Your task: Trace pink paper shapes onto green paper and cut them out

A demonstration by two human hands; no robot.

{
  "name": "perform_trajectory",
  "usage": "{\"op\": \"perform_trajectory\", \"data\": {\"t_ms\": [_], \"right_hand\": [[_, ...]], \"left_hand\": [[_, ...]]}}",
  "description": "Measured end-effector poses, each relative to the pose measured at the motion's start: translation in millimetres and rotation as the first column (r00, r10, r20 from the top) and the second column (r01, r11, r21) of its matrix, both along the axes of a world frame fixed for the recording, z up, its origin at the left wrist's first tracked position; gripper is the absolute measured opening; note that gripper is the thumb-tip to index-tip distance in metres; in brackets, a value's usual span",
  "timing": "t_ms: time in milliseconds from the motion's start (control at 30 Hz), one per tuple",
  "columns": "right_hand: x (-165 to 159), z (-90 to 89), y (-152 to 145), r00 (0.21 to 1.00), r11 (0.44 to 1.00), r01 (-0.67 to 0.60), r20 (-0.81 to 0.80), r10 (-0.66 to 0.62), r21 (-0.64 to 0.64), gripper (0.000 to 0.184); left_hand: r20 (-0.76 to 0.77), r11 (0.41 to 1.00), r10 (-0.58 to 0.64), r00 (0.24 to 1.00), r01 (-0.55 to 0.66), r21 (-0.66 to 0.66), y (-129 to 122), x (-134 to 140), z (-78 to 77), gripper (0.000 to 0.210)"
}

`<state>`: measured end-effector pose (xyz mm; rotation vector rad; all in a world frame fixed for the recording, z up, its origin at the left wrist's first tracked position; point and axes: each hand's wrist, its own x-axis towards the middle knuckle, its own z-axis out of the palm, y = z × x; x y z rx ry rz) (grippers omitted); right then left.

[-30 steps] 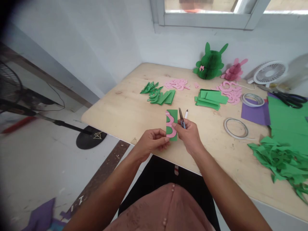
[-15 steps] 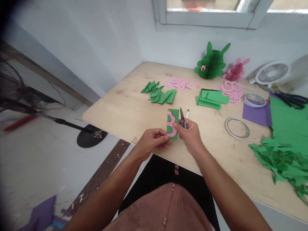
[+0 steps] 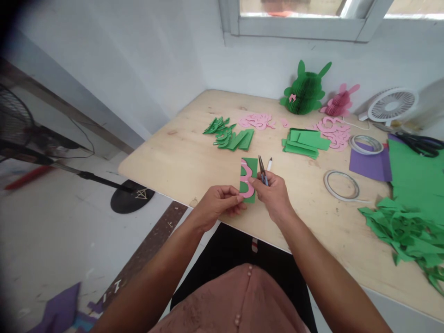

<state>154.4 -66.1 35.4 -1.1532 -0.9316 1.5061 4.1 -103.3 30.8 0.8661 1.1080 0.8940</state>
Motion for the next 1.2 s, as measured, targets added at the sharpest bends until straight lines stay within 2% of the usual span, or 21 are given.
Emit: {"op": "perform_trajectory", "data": {"t_ms": [767, 1000, 1200], "right_hand": [[0.5, -0.6, -0.9, 1.000, 1.000, -0.021, 0.023, 0.020, 0.011, 0.032], [0.1, -1.5, -0.7, 0.998, 0.999, -0.035, 0.060, 0.034, 0.016, 0.032], [1.0, -5.8, 1.0, 0.996, 0.999, -0.041, 0.080, 0.040, 0.014, 0.031]], "left_hand": [[0.011, 0.999, -0.042, 0.999, 0.042, 0.004, 0.2, -5.4, -0.1, 0.028], [-0.034, 0.999, -0.037, 0.999, 0.038, 0.018, 5.2, -10.1, 6.8, 0.024], [-0.073, 0.994, -0.105, 0.992, 0.107, 0.021, 13.8, -17.5, 16.2, 0.020]]}}
